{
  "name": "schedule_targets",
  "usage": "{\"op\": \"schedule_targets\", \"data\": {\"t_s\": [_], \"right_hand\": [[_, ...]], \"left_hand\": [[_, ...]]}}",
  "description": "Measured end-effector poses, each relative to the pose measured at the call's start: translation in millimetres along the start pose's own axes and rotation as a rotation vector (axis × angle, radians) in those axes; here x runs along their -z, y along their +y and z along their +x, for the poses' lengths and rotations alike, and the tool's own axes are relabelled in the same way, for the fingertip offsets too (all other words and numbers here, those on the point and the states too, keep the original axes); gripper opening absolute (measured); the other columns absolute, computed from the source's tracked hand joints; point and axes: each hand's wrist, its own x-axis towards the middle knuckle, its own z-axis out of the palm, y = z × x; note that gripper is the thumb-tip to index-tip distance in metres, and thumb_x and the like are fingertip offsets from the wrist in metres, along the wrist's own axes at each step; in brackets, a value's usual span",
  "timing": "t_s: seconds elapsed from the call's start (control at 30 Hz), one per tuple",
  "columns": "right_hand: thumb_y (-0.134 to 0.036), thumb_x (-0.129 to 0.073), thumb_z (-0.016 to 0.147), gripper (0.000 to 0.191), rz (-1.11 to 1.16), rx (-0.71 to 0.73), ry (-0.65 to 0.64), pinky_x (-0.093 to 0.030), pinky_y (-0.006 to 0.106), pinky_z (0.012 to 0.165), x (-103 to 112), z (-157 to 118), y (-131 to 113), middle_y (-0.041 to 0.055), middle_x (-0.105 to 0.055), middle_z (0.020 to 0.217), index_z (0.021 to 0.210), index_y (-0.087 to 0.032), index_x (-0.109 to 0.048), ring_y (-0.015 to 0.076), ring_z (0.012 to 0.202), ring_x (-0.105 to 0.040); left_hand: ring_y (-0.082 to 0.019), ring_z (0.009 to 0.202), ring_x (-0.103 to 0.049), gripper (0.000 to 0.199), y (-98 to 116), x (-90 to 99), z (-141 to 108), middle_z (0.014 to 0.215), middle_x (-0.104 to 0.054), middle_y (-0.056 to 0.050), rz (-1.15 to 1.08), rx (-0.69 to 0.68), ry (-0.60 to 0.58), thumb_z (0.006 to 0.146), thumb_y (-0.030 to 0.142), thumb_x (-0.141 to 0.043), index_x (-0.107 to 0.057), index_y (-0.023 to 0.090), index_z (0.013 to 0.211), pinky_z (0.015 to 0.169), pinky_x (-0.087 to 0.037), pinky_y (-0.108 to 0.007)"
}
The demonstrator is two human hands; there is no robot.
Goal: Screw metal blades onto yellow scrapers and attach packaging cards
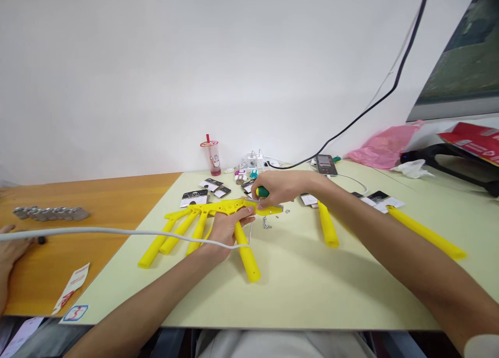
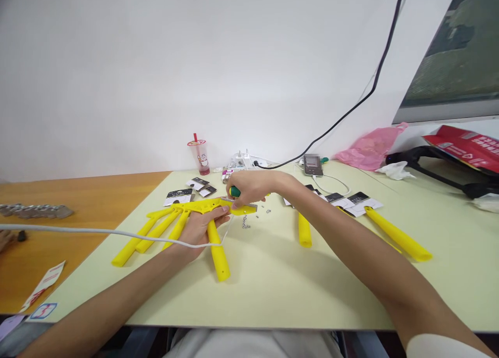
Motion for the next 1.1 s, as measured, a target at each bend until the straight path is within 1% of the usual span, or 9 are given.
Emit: {"op": "schedule_targets", "data": {"t_s": [0.07, 0.13, 0.27, 0.47, 0.63, 0.77, 0.9, 0.97, 1.1], "right_hand": [[-0.041, -0.079, 0.090, 0.026, -0.044, -0.015, -0.016, -0.038, 0.027, 0.049, -1, 0, -4, 0.0042, -0.069, 0.091, 0.102, -0.018, -0.073, 0.0133, 0.061, -0.057], [-0.039, -0.077, 0.092, 0.025, -0.068, -0.008, -0.005, -0.038, 0.028, 0.053, 0, 2, -5, 0.0046, -0.069, 0.093, 0.103, -0.018, -0.072, 0.0135, 0.064, -0.056], [-0.035, -0.072, 0.095, 0.018, -0.028, 0.013, 0.016, -0.038, 0.029, 0.053, 2, 3, -1, 0.0013, -0.065, 0.081, 0.101, -0.017, -0.071, 0.0131, 0.060, -0.052], [-0.034, -0.071, 0.095, 0.018, 0.052, 0.019, 0.009, -0.039, 0.028, 0.048, 6, -1, 3, -0.0013, -0.062, 0.071, 0.102, -0.018, -0.073, 0.0134, 0.054, -0.050], [-0.032, -0.072, 0.093, 0.015, 0.041, 0.017, 0.015, -0.039, 0.027, 0.046, 2, 2, 2, -0.0011, -0.063, 0.070, 0.100, -0.019, -0.072, 0.0134, 0.054, -0.053], [-0.037, -0.074, 0.095, 0.020, 0.040, 0.018, 0.016, -0.039, 0.026, 0.046, -1, 5, 3, 0.0006, -0.066, 0.076, 0.103, -0.018, -0.074, 0.0127, 0.055, -0.055], [-0.048, -0.079, 0.094, 0.032, 0.065, 0.014, -0.007, -0.040, 0.026, 0.047, 0, 5, 6, -0.0004, -0.063, 0.076, 0.107, -0.019, -0.075, 0.0124, 0.055, -0.054], [-0.052, -0.081, 0.092, 0.037, 0.060, 0.008, -0.009, -0.040, 0.026, 0.048, 2, 4, 10, 0.0011, -0.066, 0.081, 0.110, -0.020, -0.077, 0.0134, 0.059, -0.056], [-0.049, -0.080, 0.095, 0.033, 0.025, 0.032, 0.015, -0.041, 0.026, 0.053, 7, 4, 20, 0.0044, -0.072, 0.090, 0.110, -0.020, -0.080, 0.0141, 0.065, -0.057]], "left_hand": [[-0.017, 0.093, -0.076, 0.034, 0, 0.4, 0, 0.102, -0.083, -0.008, 0.002, -0.018, 0.009, 0.064, 0.021, -0.106, -0.086, 0.014, 0.090, 0.092, -0.067, -0.030], [-0.017, 0.093, -0.075, 0.034, 1, 0.8, 0, 0.102, -0.083, -0.008, -0.005, -0.039, 0.010, 0.064, 0.022, -0.106, -0.086, 0.014, 0.089, 0.093, -0.066, -0.029], [-0.016, 0.096, -0.074, 0.033, 4, 1.1, 0, 0.104, -0.081, -0.008, -0.038, -0.046, 0.006, 0.067, 0.020, -0.106, -0.087, 0.012, 0.092, 0.097, -0.066, -0.029], [-0.017, 0.097, -0.077, 0.025, 4, -0.2, -1, 0.100, -0.081, -0.008, -0.105, -0.042, 0.019, 0.068, 0.013, -0.103, -0.085, 0.011, 0.085, 0.103, -0.067, -0.031], [-0.017, 0.094, -0.077, 0.025, 2, 0.2, 0, 0.103, -0.082, -0.009, -0.083, -0.024, 0.018, 0.070, 0.017, -0.103, -0.086, 0.011, 0.088, 0.098, -0.068, -0.031], [-0.017, 0.094, -0.076, 0.025, 2, -0.5, 0, 0.102, -0.082, -0.009, -0.055, -0.037, 0.014, 0.069, 0.019, -0.103, -0.085, 0.012, 0.085, 0.093, -0.067, -0.028], [-0.015, 0.089, -0.075, 0.026, 4, -2.1, -1, 0.097, -0.082, -0.007, -0.060, -0.044, 0.028, 0.067, 0.017, -0.104, -0.084, 0.012, 0.083, 0.093, -0.066, -0.028], [-0.015, 0.091, -0.076, 0.026, 5, -2.7, -1, 0.101, -0.082, -0.008, -0.059, -0.003, 0.016, 0.071, 0.016, -0.103, -0.084, 0.013, 0.088, 0.089, -0.065, -0.026], [-0.018, 0.107, -0.079, 0.013, 7, -3.6, -3, 0.120, -0.083, -0.011, -0.034, 0.143, -0.007, 0.091, 0.020, -0.092, -0.085, 0.014, 0.100, 0.078, -0.062, -0.023]]}}
